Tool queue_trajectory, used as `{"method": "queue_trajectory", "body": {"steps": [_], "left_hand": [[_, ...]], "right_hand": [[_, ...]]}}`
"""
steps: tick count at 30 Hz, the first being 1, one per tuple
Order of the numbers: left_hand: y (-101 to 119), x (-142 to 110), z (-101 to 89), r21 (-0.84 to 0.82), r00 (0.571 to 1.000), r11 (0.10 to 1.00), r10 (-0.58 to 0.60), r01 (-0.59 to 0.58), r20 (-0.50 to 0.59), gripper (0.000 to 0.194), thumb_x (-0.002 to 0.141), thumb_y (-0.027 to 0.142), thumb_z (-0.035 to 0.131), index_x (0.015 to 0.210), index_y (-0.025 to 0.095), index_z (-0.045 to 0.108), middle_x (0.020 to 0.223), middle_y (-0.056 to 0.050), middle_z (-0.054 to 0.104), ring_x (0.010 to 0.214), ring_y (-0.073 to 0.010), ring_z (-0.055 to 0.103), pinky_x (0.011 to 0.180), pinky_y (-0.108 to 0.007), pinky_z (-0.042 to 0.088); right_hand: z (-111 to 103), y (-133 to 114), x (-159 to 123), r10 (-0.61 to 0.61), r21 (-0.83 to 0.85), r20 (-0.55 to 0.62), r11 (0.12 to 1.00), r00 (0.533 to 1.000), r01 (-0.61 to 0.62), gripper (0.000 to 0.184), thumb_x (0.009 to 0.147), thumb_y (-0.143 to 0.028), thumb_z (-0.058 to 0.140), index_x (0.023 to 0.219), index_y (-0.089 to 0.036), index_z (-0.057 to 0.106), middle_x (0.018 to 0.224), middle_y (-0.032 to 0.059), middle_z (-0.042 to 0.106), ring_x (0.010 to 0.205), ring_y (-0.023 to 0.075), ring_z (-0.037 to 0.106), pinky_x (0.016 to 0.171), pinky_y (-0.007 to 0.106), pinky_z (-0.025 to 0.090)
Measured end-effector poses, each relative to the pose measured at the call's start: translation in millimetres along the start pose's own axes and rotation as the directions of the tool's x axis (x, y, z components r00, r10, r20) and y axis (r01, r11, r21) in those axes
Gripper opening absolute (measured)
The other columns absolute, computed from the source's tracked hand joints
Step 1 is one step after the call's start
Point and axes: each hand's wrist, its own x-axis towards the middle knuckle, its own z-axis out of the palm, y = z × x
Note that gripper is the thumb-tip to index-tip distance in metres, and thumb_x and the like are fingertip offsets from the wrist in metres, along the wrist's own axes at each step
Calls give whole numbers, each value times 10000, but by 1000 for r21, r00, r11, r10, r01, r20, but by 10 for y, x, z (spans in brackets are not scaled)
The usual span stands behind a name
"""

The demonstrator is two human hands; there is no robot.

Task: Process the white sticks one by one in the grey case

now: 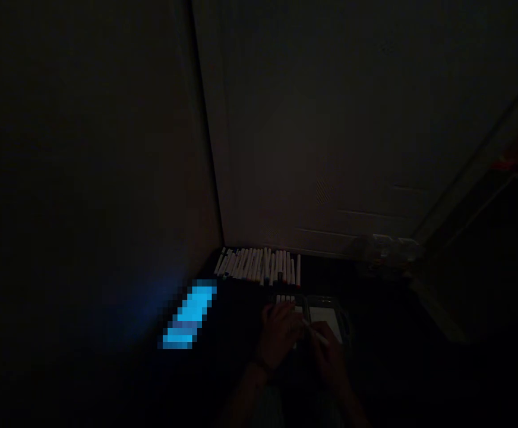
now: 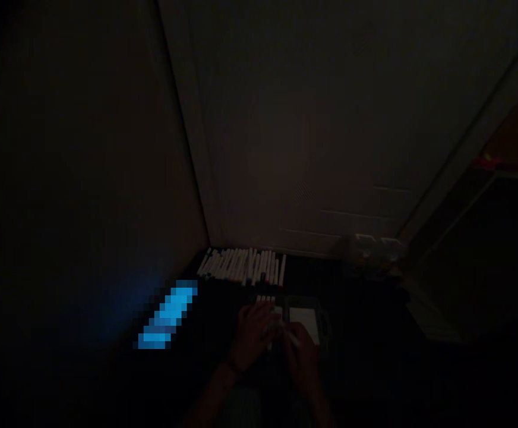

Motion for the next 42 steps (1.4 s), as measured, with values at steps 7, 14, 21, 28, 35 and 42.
{"method": "queue_trajectory", "body": {"steps": [7, 14, 21, 28, 35, 42], "left_hand": [[-24, 1, 45, -105, 1000, 994, -8, 10, 23, 339, 793, 329, 500, 1128, 279, 516, 1207, -2, 519, 1139, -178, 409, 973, -374, 332], [-64, -40, 44, -89, 997, 996, -3, 10, 78, 363, 840, 295, 405, 1197, 260, 464, 1261, -10, 481, 1189, -177, 388, 1012, -393, 332], [-96, -210, -90, 68, 979, 991, 101, -114, 179, 531, 856, 367, 358, 1352, 253, 206, 1396, -1, 297, 1291, -197, 233, 1045, -407, 262], [-105, -239, -115, 87, 967, 985, 128, -151, 221, 706, 785, 527, 411, 1367, 219, 157, 1420, -47, 233, 1298, -248, 201, 1041, -425, 218], [-149, -235, -50, 65, 969, 988, 125, -142, 214, 698, 775, 525, 437, 1359, 242, 183, 1411, -46, 260, 1296, -244, 206, 1032, -430, 219], [-183, -229, -2, 6, 973, 988, 152, -155, 172, 687, 763, 503, 471, 1346, 229, 233, 1393, -69, 300, 1282, -255, 241, 1023, -449, 242]], "right_hand": [[37, 91, 1, -41, -129, -15, 991, 999, 38, 208, 867, -324, 402, 968, -223, 554, 936, 56, 600, 881, 178, 563, 778, 311, 457], [34, 144, -26, -86, -130, -12, 988, 996, 83, 229, 866, -312, 396, 996, -236, 568, 961, 60, 608, 918, 198, 553, 810, 365, 451], [-10, 31, -6, 25, -58, -40, 998, 999, -27, 219, 870, -303, 406, 972, -225, 583, 956, 67, 600, 905, 186, 551, 791, 335, 460], [-58, -10, 24, 41, -37, -47, 998, 998, -43, 235, 863, -315, 422, 972, -220, 607, 958, 62, 614, 907, 184, 561, 805, 333, 458], [-63, -21, 35, 25, -57, -98, 998, 995, -31, 260, 861, -317, 426, 1020, -217, 606, 988, 64, 621, 933, 183, 562, 817, 331, 461], [3, -24, 58, -131, -341, 64, 929, 989, 145, 353, 844, -270, 448, 1195, -273, 486, 1066, 52, 573, 965, 200, 517, 814, 360, 457]]}}
